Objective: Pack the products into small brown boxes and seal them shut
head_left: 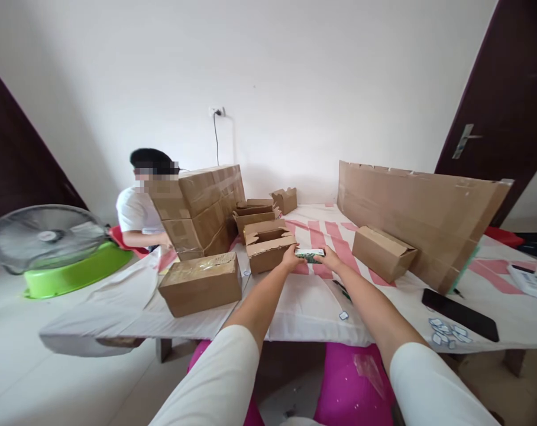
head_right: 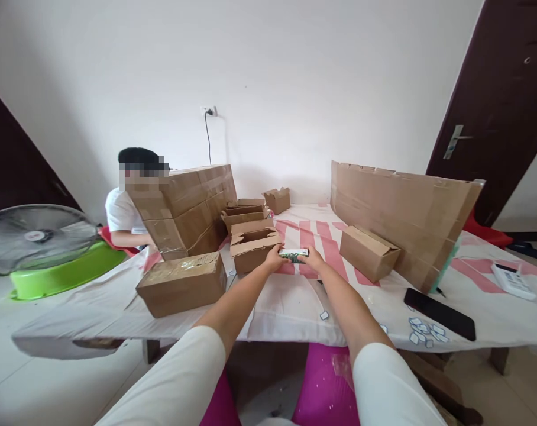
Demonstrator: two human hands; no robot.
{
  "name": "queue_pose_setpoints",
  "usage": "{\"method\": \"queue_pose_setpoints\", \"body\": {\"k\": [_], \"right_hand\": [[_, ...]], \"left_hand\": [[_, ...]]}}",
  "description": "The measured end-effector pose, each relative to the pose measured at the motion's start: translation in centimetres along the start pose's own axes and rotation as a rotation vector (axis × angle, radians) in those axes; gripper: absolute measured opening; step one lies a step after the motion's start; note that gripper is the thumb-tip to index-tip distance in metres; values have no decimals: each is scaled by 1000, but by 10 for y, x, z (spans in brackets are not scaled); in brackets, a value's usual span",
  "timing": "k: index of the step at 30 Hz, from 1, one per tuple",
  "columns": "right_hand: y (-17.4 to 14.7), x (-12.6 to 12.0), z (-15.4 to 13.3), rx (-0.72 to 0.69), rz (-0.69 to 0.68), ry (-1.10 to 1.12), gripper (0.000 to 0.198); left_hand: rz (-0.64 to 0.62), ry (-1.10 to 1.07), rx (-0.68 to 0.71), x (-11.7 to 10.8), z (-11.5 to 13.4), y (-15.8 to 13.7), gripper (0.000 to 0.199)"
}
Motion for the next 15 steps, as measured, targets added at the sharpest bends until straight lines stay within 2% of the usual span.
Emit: {"method": "queue_pose_setpoints", "body": {"k": [2,4,8,12,15], "right_hand": [[8,2,-3,-10,3,16,44],[9,7,-2,-16,-1,32,45],[6,26,8,-15,-20,50,46],[-6,63,19,-21,-59,54,50],[-16,94,17,-73,-68,72,60]], "left_hand": [[20,15,8,-7,5,6,42],[23,27,11,-12,5,8,35],[37,43,-4,-22,-12,-1,36],[104,35,-31,-35,-48,-25,35],[217,1,-44,-51,-77,-46,54]]}}
Point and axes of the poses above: each hand's wrist, its own y-axis towards the middle knuckle, its own x-axis out of the palm, z = x × y, the point moved 10 cm from there along y, towards the middle knuckle, and after that the axes turned 4 degrees about -x, right-handed, at the moved point
